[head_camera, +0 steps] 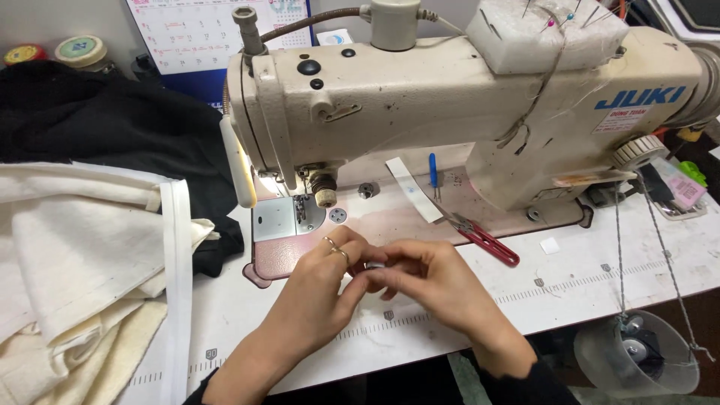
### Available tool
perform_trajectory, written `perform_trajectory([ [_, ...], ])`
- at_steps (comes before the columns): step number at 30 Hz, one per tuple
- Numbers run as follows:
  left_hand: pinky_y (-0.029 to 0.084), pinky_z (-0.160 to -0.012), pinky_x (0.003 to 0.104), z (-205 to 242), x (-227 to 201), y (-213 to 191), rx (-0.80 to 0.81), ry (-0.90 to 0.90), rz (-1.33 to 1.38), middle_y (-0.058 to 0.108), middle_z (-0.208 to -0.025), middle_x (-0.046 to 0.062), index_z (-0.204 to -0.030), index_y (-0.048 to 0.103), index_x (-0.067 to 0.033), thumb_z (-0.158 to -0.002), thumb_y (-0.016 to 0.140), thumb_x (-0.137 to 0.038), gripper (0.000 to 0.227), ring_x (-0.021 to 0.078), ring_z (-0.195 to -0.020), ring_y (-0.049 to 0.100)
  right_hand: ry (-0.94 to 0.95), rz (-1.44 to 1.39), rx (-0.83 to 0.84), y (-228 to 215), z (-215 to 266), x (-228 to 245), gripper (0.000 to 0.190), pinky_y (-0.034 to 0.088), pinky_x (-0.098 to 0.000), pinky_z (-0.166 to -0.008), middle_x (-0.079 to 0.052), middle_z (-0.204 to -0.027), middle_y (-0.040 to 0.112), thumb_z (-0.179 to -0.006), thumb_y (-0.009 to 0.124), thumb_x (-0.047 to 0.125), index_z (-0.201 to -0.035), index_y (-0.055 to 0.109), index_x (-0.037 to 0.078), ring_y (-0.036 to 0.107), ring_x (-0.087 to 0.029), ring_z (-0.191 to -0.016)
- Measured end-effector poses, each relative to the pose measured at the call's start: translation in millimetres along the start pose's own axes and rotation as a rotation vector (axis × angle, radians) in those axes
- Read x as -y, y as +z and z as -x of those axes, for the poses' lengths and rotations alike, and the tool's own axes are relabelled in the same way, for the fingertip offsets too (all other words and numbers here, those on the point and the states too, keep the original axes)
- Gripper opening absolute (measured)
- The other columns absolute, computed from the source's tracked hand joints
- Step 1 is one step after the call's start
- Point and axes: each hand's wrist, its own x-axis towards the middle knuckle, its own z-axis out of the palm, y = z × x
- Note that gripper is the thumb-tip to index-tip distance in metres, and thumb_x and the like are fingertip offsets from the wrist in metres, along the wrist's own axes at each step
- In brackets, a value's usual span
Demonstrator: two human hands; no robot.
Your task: The person removes a bobbin from the sewing machine, winds thread onto it, and inserts it into the machine. They then thread the needle, pull the thread through the tension discs, and use scissors to trim the thread ends.
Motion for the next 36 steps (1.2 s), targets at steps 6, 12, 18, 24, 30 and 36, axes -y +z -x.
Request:
perform_trajectory([
  [6,0.057,-0.069,0.048,-30.6,6.4,-3.4,0.068,-0.041,-0.147,0.058,-0.105,0.019,-0.093,0.061,0.0041,-0.085,0.059,-0.004,0.012,0.0427,-0.082,0.064,-0.063,-0.047,-0.127,-25.6,-11.4,-11.6,0.021,0.063,-0.0334,-0.063,-0.021,-0.075,0.074,-0.079,0.07,-0.001,-0.098,0.07,-0.011,0.072,-0.022,-0.065],
  [12,0.06,-0.07,0.049,-76.9,50.4,31.8,0.185,-0.125,-0.936,0.044,-0.124,0.026,-0.13,0.047,0.0045,-0.077,0.066,-0.012,0.058,0.0386,-0.091,0.069,-0.231,-0.11,-0.279,-38.6,-19.6,-32.8,0.019,0.058,-0.031,-0.043,-0.018,-0.061,0.065,-0.083,0.069,0.0,-0.097,0.065,-0.013,0.066,-0.019,-0.047],
  [18,0.057,-0.064,0.042,-93.2,79.9,35.1,0.05,-0.231,-0.578,0.067,-0.091,0.017,-0.099,0.062,-0.0058,-0.088,0.064,-0.028,0.024,0.0343,-0.079,0.072,-0.269,0.061,-0.329,-44.0,-21.8,-39.8,0.016,0.044,-0.0183,-0.045,-0.007,-0.057,0.063,-0.078,0.077,0.005,-0.091,0.071,-0.004,0.051,-0.007,-0.051],
  [24,0.058,-0.069,0.03,-29.3,19.3,15.2,-0.036,-0.484,0.786,0.064,-0.084,0.011,-0.108,0.065,0.0068,-0.086,0.066,-0.013,0.03,0.0201,-0.071,0.067,-0.274,0.04,-0.114,-36.6,-10.3,-32.7,0.02,0.044,-0.0223,-0.049,-0.007,-0.056,0.063,-0.07,0.082,-0.001,-0.087,0.072,-0.003,0.052,-0.008,-0.053],
  [30,0.05,-0.072,0.025,12.0,25.6,8.5,-0.062,-0.561,1.049,0.061,-0.069,0.007,-0.114,0.069,0.0015,-0.09,0.06,-0.018,0.033,0.0129,-0.067,0.058,-0.136,0.073,0.022,-10.2,-9.7,-22.4,0.019,0.035,-0.0191,-0.052,0.003,-0.061,0.053,-0.072,0.084,0.003,-0.074,0.066,0.007,0.043,-0.004,-0.056],
  [36,0.056,-0.075,0.031,19.1,24.2,6.1,-0.143,-0.464,1.074,0.071,-0.09,0.012,-0.111,0.068,0.0012,-0.088,0.062,-0.016,0.029,0.0222,-0.074,0.069,-0.089,-0.082,0.004,8.8,-11.1,-2.5,0.02,0.055,-0.0191,-0.061,-0.011,-0.069,0.073,-0.072,0.078,-0.004,-0.069,0.06,0.004,0.072,-0.014,-0.066],
])
